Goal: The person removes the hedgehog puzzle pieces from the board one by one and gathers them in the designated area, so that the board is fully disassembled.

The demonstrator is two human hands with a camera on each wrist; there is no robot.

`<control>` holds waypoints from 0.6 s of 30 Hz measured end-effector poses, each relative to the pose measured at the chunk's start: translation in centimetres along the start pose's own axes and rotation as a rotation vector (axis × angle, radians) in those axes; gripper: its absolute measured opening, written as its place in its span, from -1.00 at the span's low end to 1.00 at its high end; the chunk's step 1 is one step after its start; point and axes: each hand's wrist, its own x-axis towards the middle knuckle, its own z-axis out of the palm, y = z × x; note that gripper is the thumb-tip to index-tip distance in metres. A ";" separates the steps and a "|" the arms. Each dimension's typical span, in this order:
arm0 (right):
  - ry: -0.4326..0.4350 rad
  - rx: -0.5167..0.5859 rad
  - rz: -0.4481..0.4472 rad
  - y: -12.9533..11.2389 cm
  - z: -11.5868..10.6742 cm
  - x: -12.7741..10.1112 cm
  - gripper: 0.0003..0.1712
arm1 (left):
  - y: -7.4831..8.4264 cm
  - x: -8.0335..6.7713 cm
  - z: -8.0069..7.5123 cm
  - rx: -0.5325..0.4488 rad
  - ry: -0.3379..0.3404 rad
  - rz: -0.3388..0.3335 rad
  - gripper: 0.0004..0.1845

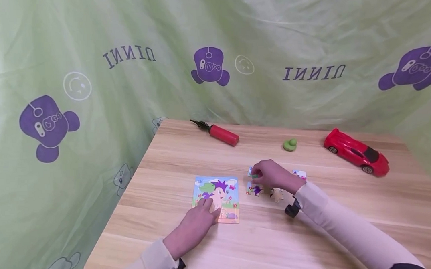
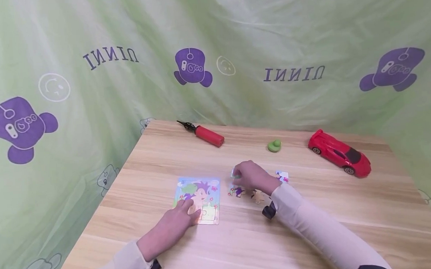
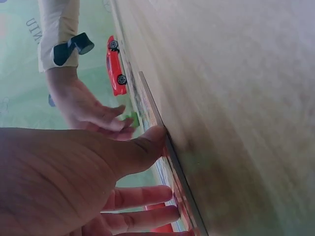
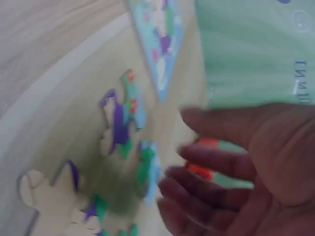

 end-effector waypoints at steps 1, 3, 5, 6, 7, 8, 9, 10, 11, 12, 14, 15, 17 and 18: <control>0.034 -0.005 0.008 -0.2 -0.1 -0.1 -0.85 | -0.1 0.0 -0.1 0.000 0.002 0.007 -0.68; 0.088 0.012 -0.016 -1.0 0.0 -0.4 -0.84 | -0.3 -0.1 -0.2 -0.001 0.004 0.022 -0.67; 0.098 0.013 -0.100 -2.0 0.9 -0.7 -0.84 | -0.5 -0.2 -0.4 -0.009 -0.008 0.033 -0.66; 0.087 0.005 -0.155 -2.5 1.5 -0.9 -0.82 | -0.6 -0.3 -0.4 -0.009 -0.016 0.039 -0.65; 0.071 -0.014 -0.209 -3.1 2.2 -1.1 -0.79 | -0.6 -0.3 -0.4 -0.011 -0.024 0.042 -0.64; 0.050 -0.043 -0.256 -3.7 2.9 -1.4 -0.74 | -0.6 -0.3 -0.4 -0.015 -0.032 0.041 -0.64; 0.033 -0.086 -0.292 -4.3 3.6 -1.7 -0.69 | -0.6 -0.3 -0.4 -0.020 -0.042 0.039 -0.63; 0.021 -0.139 -0.321 -4.8 4.3 -1.9 -0.66 | -0.6 -0.3 -0.4 -0.019 -0.049 0.040 -0.63; 0.011 -0.184 -0.333 -5.3 4.9 -2.1 -0.62 | -0.5 -0.3 -0.4 -0.020 -0.056 0.039 -0.62; 0.003 -0.230 -0.335 -5.7 5.5 -2.3 -0.58 | -0.4 -0.3 -0.4 -0.021 -0.060 0.038 -0.63; -0.003 -0.312 -0.327 -6.4 6.3 -2.6 -0.53 | -0.2 -0.3 -0.4 -0.021 -0.067 0.031 -0.63; -0.002 -0.339 -0.318 -6.7 6.6 -2.6 -0.52 | -0.1 -0.4 -0.3 -0.020 -0.072 0.027 -0.63; -0.010 -0.345 -0.282 -7.1 6.9 -2.4 -0.53 | 0.0 -0.4 -0.3 -0.022 -0.078 0.019 -0.64; -0.018 -0.339 -0.263 -7.3 7.0 -2.3 -0.54 | 0.1 -0.4 -0.3 -0.020 -0.079 0.015 -0.64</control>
